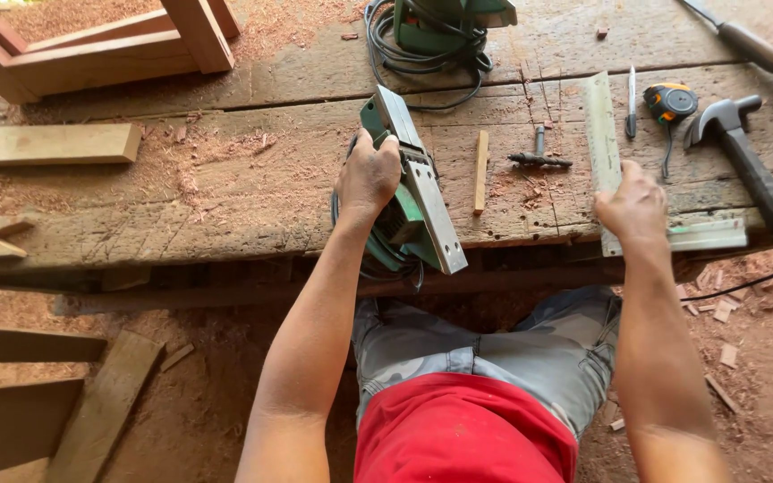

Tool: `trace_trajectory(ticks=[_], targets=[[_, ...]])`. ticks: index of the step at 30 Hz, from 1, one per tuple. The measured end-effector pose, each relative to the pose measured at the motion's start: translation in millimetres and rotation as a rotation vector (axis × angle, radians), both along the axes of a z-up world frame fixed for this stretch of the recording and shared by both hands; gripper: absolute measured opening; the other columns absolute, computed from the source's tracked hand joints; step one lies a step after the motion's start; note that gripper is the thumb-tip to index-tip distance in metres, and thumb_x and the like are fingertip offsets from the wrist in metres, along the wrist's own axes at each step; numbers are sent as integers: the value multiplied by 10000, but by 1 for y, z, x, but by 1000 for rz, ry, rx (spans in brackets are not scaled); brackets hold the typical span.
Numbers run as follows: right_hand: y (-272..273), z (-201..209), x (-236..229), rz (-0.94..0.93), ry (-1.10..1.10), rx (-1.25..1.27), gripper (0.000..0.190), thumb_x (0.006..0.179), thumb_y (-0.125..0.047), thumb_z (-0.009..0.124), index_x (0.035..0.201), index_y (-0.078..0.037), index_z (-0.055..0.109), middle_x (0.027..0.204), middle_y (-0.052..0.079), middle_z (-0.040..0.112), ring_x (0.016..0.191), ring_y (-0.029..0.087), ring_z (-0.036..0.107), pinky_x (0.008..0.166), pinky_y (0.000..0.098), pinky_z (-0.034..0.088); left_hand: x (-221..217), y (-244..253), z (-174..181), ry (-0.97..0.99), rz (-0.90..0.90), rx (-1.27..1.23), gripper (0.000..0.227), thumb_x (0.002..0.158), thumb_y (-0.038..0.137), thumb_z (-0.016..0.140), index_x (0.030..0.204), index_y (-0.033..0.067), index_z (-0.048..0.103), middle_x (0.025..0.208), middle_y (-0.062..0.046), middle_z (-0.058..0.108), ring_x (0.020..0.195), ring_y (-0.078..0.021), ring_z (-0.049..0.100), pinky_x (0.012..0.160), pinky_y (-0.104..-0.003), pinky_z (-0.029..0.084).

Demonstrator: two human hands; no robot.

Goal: Adjusting the blades and fence of an electric hand planer using a ruler and hex key.

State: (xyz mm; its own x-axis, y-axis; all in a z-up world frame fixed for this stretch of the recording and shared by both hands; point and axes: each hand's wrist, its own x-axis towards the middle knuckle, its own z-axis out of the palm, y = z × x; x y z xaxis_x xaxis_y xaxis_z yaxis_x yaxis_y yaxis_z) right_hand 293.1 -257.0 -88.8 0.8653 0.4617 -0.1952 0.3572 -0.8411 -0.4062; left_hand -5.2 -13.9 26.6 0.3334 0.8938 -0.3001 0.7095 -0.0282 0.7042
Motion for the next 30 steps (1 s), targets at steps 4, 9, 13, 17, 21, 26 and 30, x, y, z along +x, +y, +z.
trace_trajectory(ticks=[4,9,13,17,21,26,30], targets=[[5,21,-28,168,-246,-183,561,988,-222,675,1497,-61,501,1193,244,725,1074,374,662,938,497,544,-1,-1,3,15,-16,12,609,855,438,508,1377,126,527,1277,-160,705,1255,-345,624,1134,-494,352],[20,115,-137,270,132,-19,738,1057,-284,492,1692,-137,145,1083,270,728,893,379,749,746,472,636,1,4,-7,24,-29,74,544,864,419,557,1324,130,553,1247,-163,715,1223,-373,639,1109,-513,371],[23,105,-184,540,-53,55,768,1020,-312,549,1653,-120,159,1114,285,718,952,409,720,914,508,561,1,8,-21,-34,-13,109,599,863,445,565,1357,111,501,1264,-194,678,1216,-415,604,1063,-525,382],[32,115,-214,588,50,-21,804,965,-329,555,1650,-171,164,1035,256,724,911,435,712,888,535,539,3,8,-19,8,-12,104,581,876,445,563,1347,107,520,1240,-190,701,1206,-398,638,1070,-518,403],[35,105,-220,659,-26,61,787,958,-310,586,1629,-115,224,996,286,711,884,473,693,822,562,531,3,9,-21,-2,-27,102,565,876,442,547,1341,123,520,1203,-125,737,1188,-355,660,1084,-530,378],[34,109,-221,666,-45,69,769,958,-287,599,1626,-118,258,996,283,711,852,468,699,798,555,540,4,11,-29,-20,-32,113,573,895,430,525,1369,110,485,1150,-98,757,1130,-318,699,1069,-532,386],[37,111,-223,655,-56,38,772,957,-266,608,1632,-125,261,975,273,717,846,454,707,805,546,545,5,13,-40,-33,-29,181,617,882,422,542,1400,100,451,1113,-90,756,1084,-314,710,1037,-545,396]])
